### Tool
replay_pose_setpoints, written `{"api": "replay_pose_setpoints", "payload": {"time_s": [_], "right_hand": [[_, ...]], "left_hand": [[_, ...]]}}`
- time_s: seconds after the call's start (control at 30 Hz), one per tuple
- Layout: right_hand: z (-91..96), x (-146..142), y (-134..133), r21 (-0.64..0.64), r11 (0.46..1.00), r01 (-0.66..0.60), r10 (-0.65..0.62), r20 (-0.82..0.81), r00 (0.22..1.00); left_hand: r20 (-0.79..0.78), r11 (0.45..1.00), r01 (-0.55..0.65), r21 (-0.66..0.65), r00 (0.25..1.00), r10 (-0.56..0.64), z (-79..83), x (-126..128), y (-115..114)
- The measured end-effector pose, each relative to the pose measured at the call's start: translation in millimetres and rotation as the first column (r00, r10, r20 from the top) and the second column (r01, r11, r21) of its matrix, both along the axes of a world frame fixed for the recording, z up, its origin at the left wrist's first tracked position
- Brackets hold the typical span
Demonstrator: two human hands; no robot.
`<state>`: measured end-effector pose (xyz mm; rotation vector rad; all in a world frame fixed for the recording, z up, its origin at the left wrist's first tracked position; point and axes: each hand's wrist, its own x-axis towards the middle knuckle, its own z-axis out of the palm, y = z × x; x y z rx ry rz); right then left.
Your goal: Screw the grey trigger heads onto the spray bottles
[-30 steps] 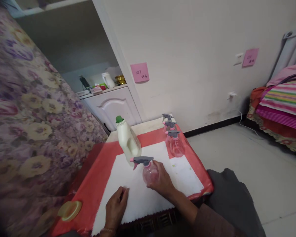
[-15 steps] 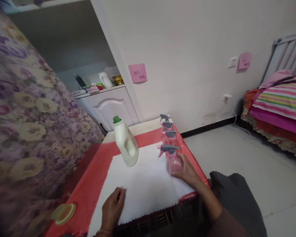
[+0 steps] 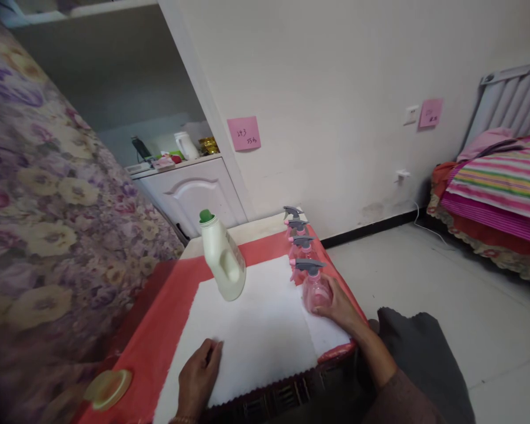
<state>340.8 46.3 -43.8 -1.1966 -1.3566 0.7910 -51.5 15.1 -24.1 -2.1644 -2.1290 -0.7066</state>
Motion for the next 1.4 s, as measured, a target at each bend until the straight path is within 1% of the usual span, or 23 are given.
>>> {"api": "replay_pose_setpoints", "payload": {"time_s": [0.13, 0.33, 0.47, 0.63, 0.77, 0.93, 1.13, 1.4], "right_hand": [[0.3, -1, 2, -0.006, 1.0, 0.02, -0.02, 0.039, 0.999], [4.3, 1, 8, -0.008, 1.0, 0.009, -0.008, 0.06, 0.998], [1.9, 3, 12, -0.021, 1.0, 0.003, -0.002, 0.042, 0.999], [-3.6, 7, 12, -0.006, 1.0, -0.01, 0.01, 0.02, 1.0], [-6.6, 6, 9, -0.032, 0.999, 0.019, -0.018, 0.035, 0.999], [-6.8, 2, 6, -0.082, 0.995, 0.062, -0.058, 0.047, 0.997], [-9.6, 6, 9, -0.132, 0.991, 0.024, -0.016, 0.064, 0.998], [-9.7, 4, 8, -0.102, 0.995, -0.003, 0.005, 0.016, 1.0]], "left_hand": [[0.004, 1.0, 0.001, -0.003, 1.0, -0.001, 0.7, 0, 0], [-0.005, 0.999, -0.014, -0.045, 1.0, 0.014, -3.6, -4, 1], [-0.014, 0.999, -0.007, -0.042, 1.0, 0.006, -5.3, -4, 3], [-0.009, 0.999, -0.006, -0.037, 1.0, 0.005, -3.7, -2, 2], [-0.011, 0.999, -0.007, -0.043, 1.0, 0.007, -3.3, -3, 0], [-0.021, 1.0, 0.004, -0.016, 1.0, -0.004, -5.3, -4, 1], [-0.014, 1.0, 0.005, -0.006, 1.0, -0.005, -8.0, -4, 1], [-0.005, 1.0, 0.014, 0.026, 1.0, -0.014, -9.6, -5, 0]]}}
